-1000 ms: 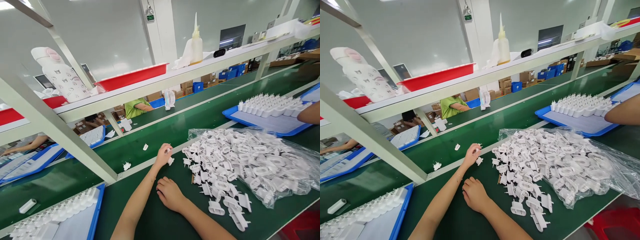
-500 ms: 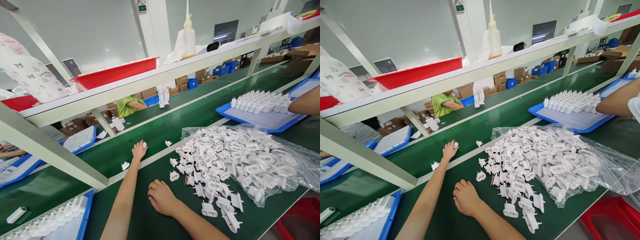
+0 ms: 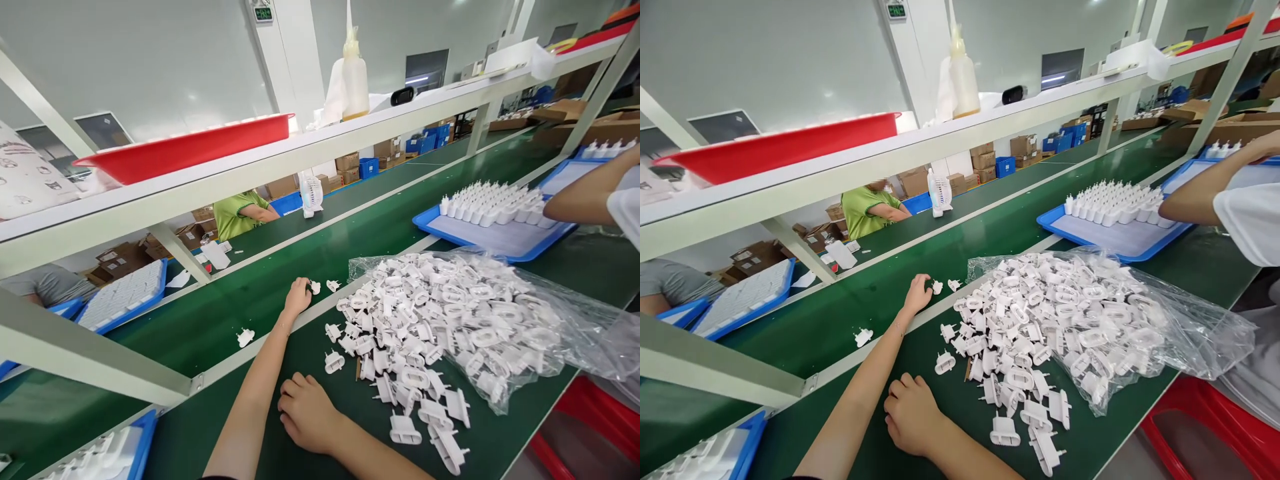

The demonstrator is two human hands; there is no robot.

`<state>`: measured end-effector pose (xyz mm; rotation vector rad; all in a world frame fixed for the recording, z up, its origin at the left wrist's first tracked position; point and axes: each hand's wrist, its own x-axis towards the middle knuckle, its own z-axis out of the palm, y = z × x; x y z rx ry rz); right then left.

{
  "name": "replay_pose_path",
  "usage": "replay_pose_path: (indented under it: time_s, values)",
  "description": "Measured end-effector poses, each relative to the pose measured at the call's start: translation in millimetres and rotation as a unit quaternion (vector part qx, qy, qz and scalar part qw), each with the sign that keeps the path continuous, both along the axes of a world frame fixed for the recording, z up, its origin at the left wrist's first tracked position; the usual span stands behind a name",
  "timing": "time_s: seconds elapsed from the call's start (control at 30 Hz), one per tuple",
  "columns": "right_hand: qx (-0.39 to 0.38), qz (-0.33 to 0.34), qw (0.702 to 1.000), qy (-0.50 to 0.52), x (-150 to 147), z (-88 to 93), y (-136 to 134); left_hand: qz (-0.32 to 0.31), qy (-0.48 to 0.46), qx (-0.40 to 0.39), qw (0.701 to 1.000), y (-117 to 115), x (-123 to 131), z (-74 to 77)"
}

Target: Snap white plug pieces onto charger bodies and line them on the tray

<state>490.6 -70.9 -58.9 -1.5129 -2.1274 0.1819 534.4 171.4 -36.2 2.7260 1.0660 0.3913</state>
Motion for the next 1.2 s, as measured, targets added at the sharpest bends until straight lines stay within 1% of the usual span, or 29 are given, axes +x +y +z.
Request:
replay_pose_path:
  time_s: [0.07, 0.17, 0.33, 0.4, 0.47, 0.57, 0.63, 0.7, 0.77, 0.83, 0.87, 0.9, 0.93, 0.97, 1.0, 1.03, 1.07, 1.1, 1.13, 1.2]
  values:
    - [0.005, -0.004, 1.0, -0.005, -0.5, -2.2, 1.7, -0.023, -0.009, -0.004, 1.0, -3.0, 13.4, 2.8]
    - [0.014, -0.002, 1.0, -0.008, -1.7, -7.7, 3.9, -0.066, 0.004, -0.016, 0.998, -10.8, 39.2, 6.1]
    - [0.029, -0.004, 1.0, 0.002, -10.2, -26.8, 12.9, -0.15, 0.018, -0.023, 0.988, -22.6, 84.4, 6.2]
    - [0.035, -0.012, 0.999, 0.012, -15.5, -36.2, 19.4, -0.152, 0.011, -0.028, 0.988, -23.8, 97.7, 5.9]
    - [0.042, -0.026, 0.998, 0.024, -19.7, -42.6, 25.6, -0.136, -0.002, -0.037, 0.99, -23.7, 105.8, 7.1]
    - [0.039, -0.034, 0.998, 0.033, -21.1, -41.6, 29.2, -0.1, -0.044, -0.057, 0.992, -24.7, 106.6, 13.9]
    - [0.038, -0.016, 0.999, 0.028, -18.9, -34.7, 26.2, -0.088, -0.077, -0.077, 0.99, -29.7, 101.6, 22.4]
    - [0.038, 0.006, 0.999, 0.017, -15.5, -26.3, 20.2, -0.1, -0.092, -0.104, 0.985, -40.2, 94.9, 33.6]
    - [0.032, 0.017, 0.999, 0.01, -12.4, -19.8, 14.1, -0.154, -0.084, -0.16, 0.971, -54.3, 87.3, 47.5]
    - [0.031, 0.012, 0.999, 0.012, -10.5, -16.9, 10.0, -0.223, -0.074, -0.243, 0.941, -65.8, 76.4, 62.9]
    - [0.034, 0.008, 0.999, 0.014, -10.1, -16.6, 8.8, -0.239, -0.076, -0.269, 0.93, -68.6, 68.5, 70.4]
    - [0.037, 0.006, 0.999, 0.014, -10.1, -16.8, 8.3, -0.231, -0.078, -0.267, 0.932, -68.7, 58.2, 77.0]
    - [0.041, 0.007, 0.999, 0.013, -10.2, -17.1, 8.1, -0.195, -0.074, -0.234, 0.949, -66.2, 45.7, 82.2]
    - [0.043, 0.008, 0.999, 0.011, -10.4, -17.3, 8.1, -0.133, -0.057, -0.173, 0.974, -61.6, 31.1, 85.5]
    - [0.045, 0.01, 0.999, 0.009, -10.6, -17.1, 8.2, -0.059, -0.027, -0.1, 0.993, -55.7, 14.9, 86.6]
    - [0.048, 0.01, 0.999, 0.008, -10.7, -16.5, 8.1, 0.015, 0.017, -0.037, 0.999, -49.3, -1.9, 85.5]
    - [0.05, 0.01, 0.999, 0.009, -10.6, -15.4, 7.9, 0.076, 0.061, 0.0, 0.995, -43.4, -18.6, 82.4]
    - [0.054, 0.009, 0.998, 0.01, -10.3, -14.0, 7.5, 0.118, 0.091, 0.01, 0.989, -38.7, -34.3, 77.8]
    - [0.056, 0.007, 0.998, 0.011, -9.8, -12.5, 6.8, 0.14, 0.096, -0.003, 0.985, -35.8, -48.2, 72.1]
    - [0.059, 0.002, 0.998, 0.014, -8.8, -9.8, 5.1, 0.141, 0.046, -0.065, 0.987, -35.3, -68.3, 60.4]
